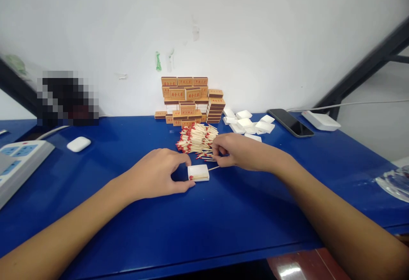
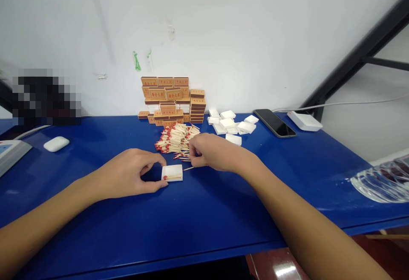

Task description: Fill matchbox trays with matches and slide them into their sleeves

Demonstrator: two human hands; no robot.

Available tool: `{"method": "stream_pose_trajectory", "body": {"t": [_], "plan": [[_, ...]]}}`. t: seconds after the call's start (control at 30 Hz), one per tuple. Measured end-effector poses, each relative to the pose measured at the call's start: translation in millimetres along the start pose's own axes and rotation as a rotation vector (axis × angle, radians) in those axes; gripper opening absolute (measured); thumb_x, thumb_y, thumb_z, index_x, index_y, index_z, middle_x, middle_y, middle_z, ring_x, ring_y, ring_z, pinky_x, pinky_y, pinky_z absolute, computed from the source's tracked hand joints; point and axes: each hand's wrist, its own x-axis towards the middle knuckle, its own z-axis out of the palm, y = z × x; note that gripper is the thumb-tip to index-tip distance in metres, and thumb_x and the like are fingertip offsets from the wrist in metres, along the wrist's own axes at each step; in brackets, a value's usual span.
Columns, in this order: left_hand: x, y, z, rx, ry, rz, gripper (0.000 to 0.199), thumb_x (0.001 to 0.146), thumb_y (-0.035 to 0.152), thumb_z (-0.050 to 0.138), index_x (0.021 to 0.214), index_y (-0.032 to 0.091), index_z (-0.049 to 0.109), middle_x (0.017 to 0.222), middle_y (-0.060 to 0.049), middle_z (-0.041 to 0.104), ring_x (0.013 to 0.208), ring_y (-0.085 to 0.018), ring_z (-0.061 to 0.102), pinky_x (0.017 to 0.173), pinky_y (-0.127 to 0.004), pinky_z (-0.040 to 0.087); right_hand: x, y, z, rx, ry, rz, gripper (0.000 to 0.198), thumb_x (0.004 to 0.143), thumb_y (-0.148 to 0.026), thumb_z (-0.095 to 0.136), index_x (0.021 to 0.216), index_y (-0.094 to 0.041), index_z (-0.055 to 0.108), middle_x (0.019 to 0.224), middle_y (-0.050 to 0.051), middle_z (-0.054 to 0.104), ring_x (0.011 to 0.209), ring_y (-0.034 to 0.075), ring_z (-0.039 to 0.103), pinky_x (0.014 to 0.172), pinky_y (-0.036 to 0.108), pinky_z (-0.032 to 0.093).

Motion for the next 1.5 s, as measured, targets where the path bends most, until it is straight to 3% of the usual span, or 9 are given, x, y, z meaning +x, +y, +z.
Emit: {"method": "stream_pose_trajectory", "body": {"t": [0.23,0.4,0.6,1.0,1.5], "plan": [[-3.1,0.0,1.3,-0.006,0.017,-0.003,0.03,0.087,0.048,0.072,0.103,0.023,0.073,0.068,0.004,0.057,0.059,-0.014,0.05,0.057,-0.028,0.03,-2.5,-20.3,7.4,0.143,0.041,-0.175,0.006,0.085,-0.018,0.069,0.084,-0.02,0.064,0.081,-0.003,0.062,0.069,0.012,0.048,0.062,0.026,0.032],[-1.8,0.4,1.5,-0.013,0.028,0.011,0.028,0.087,0.046,0.072,0.1,0.022,0.073,0.068,0.004,0.057,0.059,-0.014,0.05,0.057,-0.028,0.032,-3.3,-37.0,10.2,0.008,-0.001,-0.131,0.014,0.081,-0.007,0.068,0.081,-0.018,0.061,0.085,0.0,0.064,0.073,0.013,0.052,0.065,0.026,0.033],[-1.6,1.2,2.6,-0.021,0.032,0.03,0.028,0.087,0.048,0.071,0.094,0.021,0.072,0.065,0.004,0.055,0.056,-0.013,0.049,0.056,-0.028,0.031,-7.1,-52.2,10.7,-0.055,-0.062,-0.063,0.014,0.084,-0.009,0.072,0.084,-0.017,0.061,0.091,0.003,0.067,0.075,0.015,0.055,0.066,0.027,0.032],[-2.1,1.4,2.8,0.001,0.029,0.023,0.03,0.087,0.049,0.071,0.095,0.02,0.072,0.066,0.003,0.056,0.058,-0.014,0.049,0.057,-0.028,0.03,-4.8,-41.6,17.6,-0.043,-0.014,-0.157,0.007,0.098,-0.021,0.065,0.095,-0.016,0.068,0.097,0.005,0.069,0.081,0.017,0.06,0.069,0.028,0.038],[-2.2,0.6,3.4,0.012,0.041,0.036,0.03,0.088,0.049,0.07,0.095,0.02,0.072,0.068,0.002,0.059,0.057,-0.014,0.051,0.056,-0.028,0.032,-2.3,-41.7,20.5,0.055,0.074,-0.192,0.013,0.097,-0.022,0.067,0.086,-0.017,0.063,0.085,0.001,0.063,0.071,0.013,0.048,0.065,0.027,0.032]]}}
